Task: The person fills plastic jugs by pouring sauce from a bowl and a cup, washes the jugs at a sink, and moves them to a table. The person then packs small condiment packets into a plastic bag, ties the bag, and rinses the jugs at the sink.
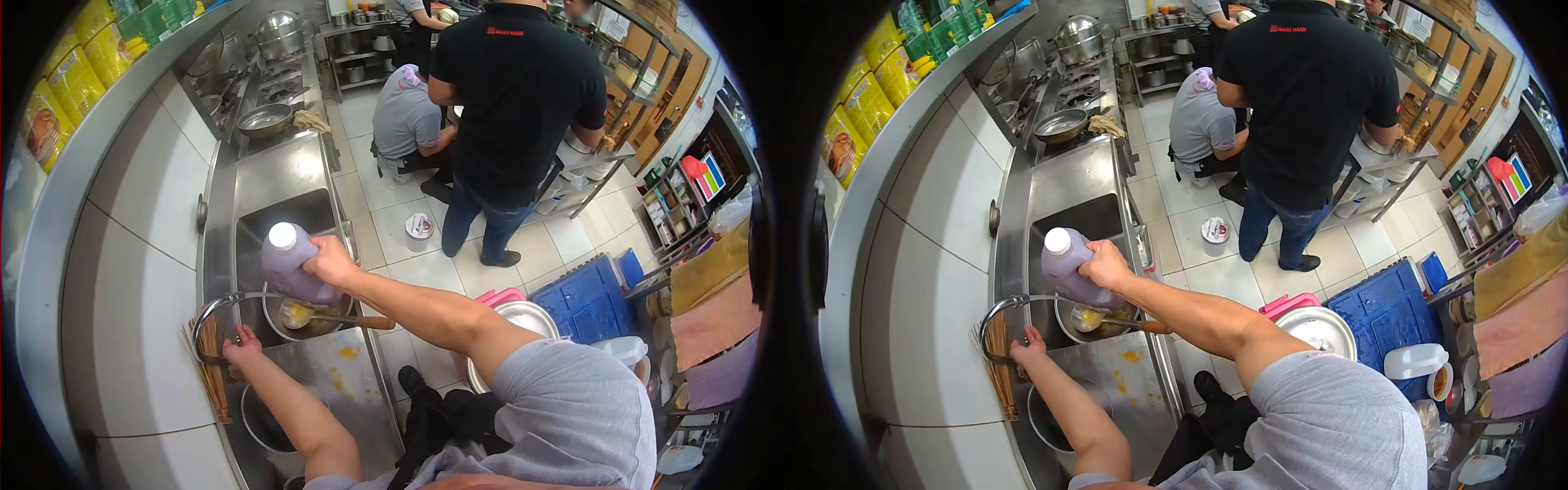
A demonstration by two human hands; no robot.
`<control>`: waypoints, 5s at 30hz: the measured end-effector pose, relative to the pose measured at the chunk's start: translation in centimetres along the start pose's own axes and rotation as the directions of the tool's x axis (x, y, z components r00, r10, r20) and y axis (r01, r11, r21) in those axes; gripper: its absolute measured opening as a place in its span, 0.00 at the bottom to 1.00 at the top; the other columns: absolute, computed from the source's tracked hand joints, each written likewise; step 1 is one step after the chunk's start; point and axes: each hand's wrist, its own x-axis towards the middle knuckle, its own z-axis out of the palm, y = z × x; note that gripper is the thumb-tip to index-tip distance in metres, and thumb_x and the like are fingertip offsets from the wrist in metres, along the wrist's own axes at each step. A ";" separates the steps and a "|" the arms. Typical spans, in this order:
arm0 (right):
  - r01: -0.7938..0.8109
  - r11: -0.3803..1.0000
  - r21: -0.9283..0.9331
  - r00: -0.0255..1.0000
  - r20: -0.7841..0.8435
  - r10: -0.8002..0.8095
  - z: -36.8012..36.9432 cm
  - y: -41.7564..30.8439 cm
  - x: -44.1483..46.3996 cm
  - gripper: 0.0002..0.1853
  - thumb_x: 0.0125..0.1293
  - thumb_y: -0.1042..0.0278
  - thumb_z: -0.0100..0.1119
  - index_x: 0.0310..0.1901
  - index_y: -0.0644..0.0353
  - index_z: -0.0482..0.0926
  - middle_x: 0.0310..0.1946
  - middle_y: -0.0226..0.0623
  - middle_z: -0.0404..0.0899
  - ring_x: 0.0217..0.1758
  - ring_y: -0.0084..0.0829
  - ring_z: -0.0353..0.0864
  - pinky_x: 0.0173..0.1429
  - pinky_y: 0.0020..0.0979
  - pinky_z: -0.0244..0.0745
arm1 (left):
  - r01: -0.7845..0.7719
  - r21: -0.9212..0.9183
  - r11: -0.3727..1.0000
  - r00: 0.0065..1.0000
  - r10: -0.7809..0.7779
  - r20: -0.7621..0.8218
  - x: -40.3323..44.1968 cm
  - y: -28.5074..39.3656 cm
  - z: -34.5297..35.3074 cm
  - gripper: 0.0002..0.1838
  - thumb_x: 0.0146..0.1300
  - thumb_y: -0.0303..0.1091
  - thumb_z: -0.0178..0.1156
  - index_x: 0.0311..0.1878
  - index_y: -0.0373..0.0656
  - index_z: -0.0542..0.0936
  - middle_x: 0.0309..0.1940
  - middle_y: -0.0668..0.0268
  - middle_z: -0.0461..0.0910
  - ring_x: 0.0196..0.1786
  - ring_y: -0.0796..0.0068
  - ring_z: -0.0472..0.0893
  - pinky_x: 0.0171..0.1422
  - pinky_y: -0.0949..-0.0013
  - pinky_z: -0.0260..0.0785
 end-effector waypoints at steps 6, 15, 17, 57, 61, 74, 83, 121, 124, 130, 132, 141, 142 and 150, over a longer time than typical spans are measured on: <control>-0.025 0.997 0.074 0.993 0.117 0.017 -1.3 -4.1 -5.5 0.16 0.44 0.77 0.59 0.38 0.66 0.84 0.27 0.37 0.84 0.32 0.27 0.82 0.40 0.31 0.76 | -0.100 -0.011 0.995 0.989 0.100 0.107 3.3 -0.5 0.2 0.27 0.68 0.37 0.49 0.68 0.38 0.63 0.68 0.58 0.65 0.64 0.59 0.70 0.66 0.49 0.66; -0.174 0.962 0.210 0.969 0.211 0.129 -3.5 -5.9 -14.0 0.12 0.44 0.81 0.57 0.33 0.68 0.83 0.26 0.31 0.82 0.30 0.21 0.77 0.37 0.27 0.74 | -0.409 0.667 0.623 0.704 -0.249 0.664 -16.3 2.3 -0.4 0.26 0.73 0.45 0.52 0.68 0.41 0.66 0.67 0.60 0.71 0.70 0.61 0.69 0.66 0.54 0.60; -0.180 0.963 0.201 0.968 0.208 0.137 -4.2 -5.4 -16.0 0.13 0.43 0.81 0.58 0.34 0.68 0.83 0.26 0.31 0.82 0.30 0.21 0.78 0.36 0.27 0.74 | -0.461 0.620 0.635 0.618 -0.271 0.738 -20.5 2.8 -1.0 0.26 0.73 0.44 0.53 0.68 0.40 0.66 0.67 0.58 0.72 0.68 0.60 0.71 0.66 0.57 0.61; -0.599 0.792 0.116 -0.026 -0.992 0.126 -37.3 7.4 -88.9 0.19 0.38 0.68 0.61 0.36 0.66 0.84 0.28 0.44 0.84 0.31 0.37 0.82 0.42 0.36 0.76 | -0.748 0.409 -0.523 0.555 -0.830 -0.048 -24.4 -26.6 -26.4 0.16 0.59 0.33 0.61 0.52 0.46 0.77 0.34 0.70 0.79 0.31 0.77 0.79 0.20 0.76 0.56; -0.439 0.809 0.391 -0.279 -0.915 0.291 -33.5 9.2 -96.9 0.19 0.38 0.75 0.59 0.37 0.68 0.84 0.29 0.37 0.85 0.32 0.29 0.82 0.43 0.31 0.76 | -0.767 0.377 -0.519 0.579 -0.813 0.059 -27.6 -24.9 -26.2 0.19 0.58 0.34 0.63 0.53 0.44 0.77 0.36 0.67 0.79 0.31 0.76 0.79 0.21 0.74 0.59; -0.209 0.697 0.685 -0.452 -0.700 0.553 -27.9 14.9 -110.0 0.14 0.40 0.79 0.59 0.33 0.70 0.82 0.27 0.34 0.82 0.30 0.26 0.79 0.38 0.30 0.73 | -0.827 -0.164 -0.538 0.559 -0.819 -0.127 -45.3 -33.2 -35.5 0.21 0.60 0.39 0.62 0.56 0.42 0.79 0.40 0.64 0.84 0.38 0.70 0.83 0.32 0.64 0.71; -0.242 0.841 0.483 -0.027 -0.870 0.492 -36.7 15.0 -104.0 0.16 0.44 0.77 0.63 0.39 0.68 0.83 0.33 0.35 0.84 0.36 0.26 0.82 0.44 0.30 0.76 | -0.910 -0.204 -0.360 0.390 -0.911 -0.131 -53.1 -36.2 -40.4 0.18 0.57 0.31 0.64 0.51 0.33 0.81 0.35 0.57 0.84 0.33 0.69 0.82 0.36 0.65 0.74; -0.187 0.448 0.875 -0.612 -0.460 0.643 -26.9 14.2 -119.3 0.20 0.56 0.82 0.50 0.52 0.62 0.76 0.29 0.44 0.83 0.30 0.32 0.83 0.34 0.34 0.77 | -0.935 0.002 0.353 -0.222 -0.585 -0.780 -72.1 -50.2 -53.5 0.22 0.62 0.19 0.53 0.61 0.30 0.72 0.55 0.50 0.80 0.60 0.64 0.78 0.64 0.67 0.69; -0.044 0.408 0.912 -0.596 -0.352 0.722 -21.3 16.2 -121.9 0.22 0.54 0.82 0.39 0.48 0.61 0.78 0.22 0.46 0.83 0.23 0.35 0.84 0.24 0.34 0.72 | -0.893 0.017 0.450 -0.268 -0.501 -0.823 -75.2 -48.0 -56.8 0.22 0.62 0.23 0.52 0.61 0.33 0.73 0.55 0.51 0.80 0.59 0.62 0.80 0.62 0.66 0.71; 0.092 0.455 0.886 -0.483 -0.360 0.798 -13.4 21.6 -126.8 0.14 0.71 0.63 0.45 0.50 0.61 0.75 0.20 0.43 0.81 0.20 0.34 0.84 0.17 0.28 0.62 | -0.863 -0.047 0.503 -0.225 -0.466 -0.856 -81.6 -41.3 -65.5 0.22 0.62 0.21 0.53 0.61 0.33 0.73 0.54 0.52 0.81 0.58 0.64 0.80 0.62 0.66 0.70; 0.185 0.427 0.885 -0.467 -0.303 0.831 -12.0 20.4 -129.1 0.18 0.72 0.55 0.52 0.52 0.61 0.75 0.22 0.42 0.81 0.21 0.33 0.84 0.20 0.28 0.64 | -0.831 -0.081 0.551 -0.224 -0.465 -0.857 -84.4 -38.0 -69.5 0.22 0.61 0.21 0.53 0.61 0.33 0.73 0.53 0.53 0.81 0.57 0.65 0.80 0.62 0.66 0.70; 0.396 0.805 0.442 -0.727 -0.385 0.569 -0.4 17.6 -137.2 0.14 0.71 0.61 0.56 0.54 0.56 0.76 0.33 0.33 0.80 0.34 0.25 0.82 0.37 0.29 0.79 | -0.587 0.029 0.809 -0.156 -0.078 -0.985 -94.9 -27.6 -93.1 0.22 0.58 0.22 0.56 0.58 0.33 0.75 0.53 0.51 0.81 0.60 0.60 0.79 0.65 0.62 0.69; 0.472 0.799 0.372 -0.705 -0.385 0.596 -0.2 16.2 -137.5 0.14 0.71 0.60 0.56 0.54 0.54 0.76 0.34 0.31 0.80 0.35 0.24 0.82 0.39 0.28 0.79 | -0.548 0.022 0.836 -0.125 -0.056 -0.991 -96.1 -26.2 -95.8 0.23 0.57 0.20 0.53 0.58 0.32 0.74 0.53 0.51 0.81 0.59 0.59 0.79 0.64 0.63 0.70; 0.409 0.891 0.196 -0.768 -0.454 0.453 -3.4 9.7 -141.0 0.14 0.69 0.64 0.58 0.53 0.59 0.76 0.36 0.33 0.82 0.37 0.24 0.82 0.39 0.29 0.76 | -0.403 0.078 0.912 0.142 0.146 -0.979 -102.3 -14.3 -110.0 0.26 0.53 0.18 0.49 0.60 0.30 0.72 0.54 0.51 0.81 0.56 0.61 0.81 0.59 0.66 0.73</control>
